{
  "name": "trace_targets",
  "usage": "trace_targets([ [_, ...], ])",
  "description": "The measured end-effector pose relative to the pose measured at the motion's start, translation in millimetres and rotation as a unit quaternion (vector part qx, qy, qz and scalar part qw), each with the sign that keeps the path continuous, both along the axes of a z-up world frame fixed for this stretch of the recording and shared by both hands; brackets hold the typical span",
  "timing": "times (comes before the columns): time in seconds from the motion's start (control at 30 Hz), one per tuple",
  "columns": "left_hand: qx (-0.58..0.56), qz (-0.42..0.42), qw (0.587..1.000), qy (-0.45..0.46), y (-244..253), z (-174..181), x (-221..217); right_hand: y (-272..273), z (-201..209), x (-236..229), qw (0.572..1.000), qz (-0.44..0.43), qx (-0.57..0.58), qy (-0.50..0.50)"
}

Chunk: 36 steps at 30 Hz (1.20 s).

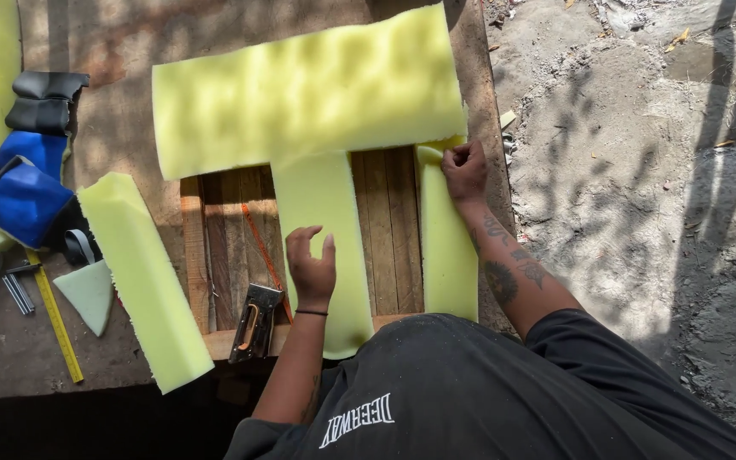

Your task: Attaching foam padding to a wooden frame using a staple gun and scissors.

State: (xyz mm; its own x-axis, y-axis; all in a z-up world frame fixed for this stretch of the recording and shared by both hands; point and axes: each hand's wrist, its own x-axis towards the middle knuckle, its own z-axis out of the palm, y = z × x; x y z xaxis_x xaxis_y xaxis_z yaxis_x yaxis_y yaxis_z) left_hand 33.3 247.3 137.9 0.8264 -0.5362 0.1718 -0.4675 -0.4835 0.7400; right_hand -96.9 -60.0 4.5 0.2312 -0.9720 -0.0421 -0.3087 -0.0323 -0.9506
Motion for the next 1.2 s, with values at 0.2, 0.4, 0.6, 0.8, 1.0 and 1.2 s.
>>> trace_targets([
  [0.2, 0.322, 0.223, 0.915, 0.096, 179.9, -52.3, -8.7, -1.2, -17.9, 1.7, 1.0, -0.008, -0.024, -0.011],
  [0.4, 0.302, 0.189, 0.934, 0.035, 191.4, -55.9, 1.0, -1.9, -22.5, -0.1, 0.999, -0.017, -0.026, -0.025],
  [0.6, 0.465, 0.154, 0.871, 0.025, 199.2, -63.3, 27.2, -2.2, -22.1, 0.6, 0.999, -0.008, -0.023, -0.026],
  [0.8, 0.169, 0.363, 0.892, 0.21, 207.6, -68.3, 84.9, -2.2, -18.5, -1.5, 0.999, -0.016, -0.025, -0.02],
  [1.0, -0.367, 0.337, 0.722, 0.48, 18.4, 134.3, 22.5, -1.8, -9.6, -0.2, 0.999, -0.027, -0.019, -0.036],
  [1.2, -0.126, -0.069, 0.842, 0.52, -96.5, 124.7, -3.8, 0.2, -5.0, -1.5, 0.999, -0.021, -0.008, -0.024],
])
